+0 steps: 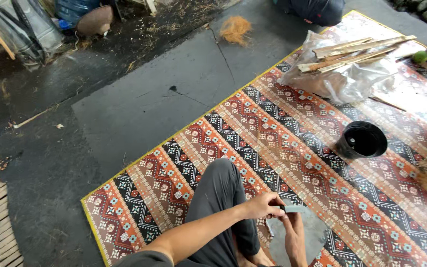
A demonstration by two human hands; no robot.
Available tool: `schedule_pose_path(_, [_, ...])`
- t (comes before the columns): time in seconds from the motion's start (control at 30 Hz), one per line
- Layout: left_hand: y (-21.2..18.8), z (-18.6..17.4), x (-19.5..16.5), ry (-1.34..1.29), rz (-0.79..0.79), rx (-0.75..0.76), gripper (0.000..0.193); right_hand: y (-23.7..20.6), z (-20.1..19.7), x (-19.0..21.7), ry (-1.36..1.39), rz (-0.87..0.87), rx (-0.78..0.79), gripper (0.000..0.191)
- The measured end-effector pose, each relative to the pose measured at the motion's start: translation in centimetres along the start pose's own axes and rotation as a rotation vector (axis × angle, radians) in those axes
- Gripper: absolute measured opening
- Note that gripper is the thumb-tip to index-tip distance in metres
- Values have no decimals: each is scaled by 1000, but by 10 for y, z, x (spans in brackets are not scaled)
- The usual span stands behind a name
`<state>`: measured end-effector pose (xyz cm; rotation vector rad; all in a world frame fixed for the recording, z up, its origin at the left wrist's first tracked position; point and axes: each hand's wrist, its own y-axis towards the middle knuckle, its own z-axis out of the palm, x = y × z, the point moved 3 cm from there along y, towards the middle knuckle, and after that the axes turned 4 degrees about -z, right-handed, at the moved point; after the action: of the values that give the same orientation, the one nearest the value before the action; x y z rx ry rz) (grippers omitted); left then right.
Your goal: The person sits cross-legged on a mat on the floor and assembles a small cylindrical object by hand, repeatedly pressing and twisting a black ring onto a gray tube and checking the fit. They handle the parts one at a time and set the assembled piece aside.
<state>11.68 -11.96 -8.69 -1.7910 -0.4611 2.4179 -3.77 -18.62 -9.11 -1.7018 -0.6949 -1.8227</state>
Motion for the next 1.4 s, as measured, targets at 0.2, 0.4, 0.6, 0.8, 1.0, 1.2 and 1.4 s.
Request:
schedule_pose_path(0.2, [-6, 7, -6, 144, 49, -50, 27, -16, 1, 1, -174, 199, -82, 30])
schedule_pose_path(0.4, [-29, 6, 8, 308, -7, -309, 22, -42, 2, 19, -489, 61, -216, 23])
schedule_pose_path(0.6, [-33, 14, 3, 296, 59, -328, 19, -48, 17, 46, -588, 185, -179, 23])
schedule_pose_path(0.8, [-37, 29, -14, 516, 40, -341, 20, -44, 13, 53, -584, 158, -174, 27])
schedule_pose_path(1.0, [-42, 39, -28, 714, 249, -303, 18, -41, 9, 43, -558, 97, -161, 27])
schedule_pose_path(1.2, [-46, 45, -18, 915, 293, -334, 19, -42, 10, 49, -658, 67, -124, 25])
schedule_pose_path(1.4, [-41, 28, -8, 1035, 203, -422, 22, -47, 23, 61, -707, -2, -34, 20])
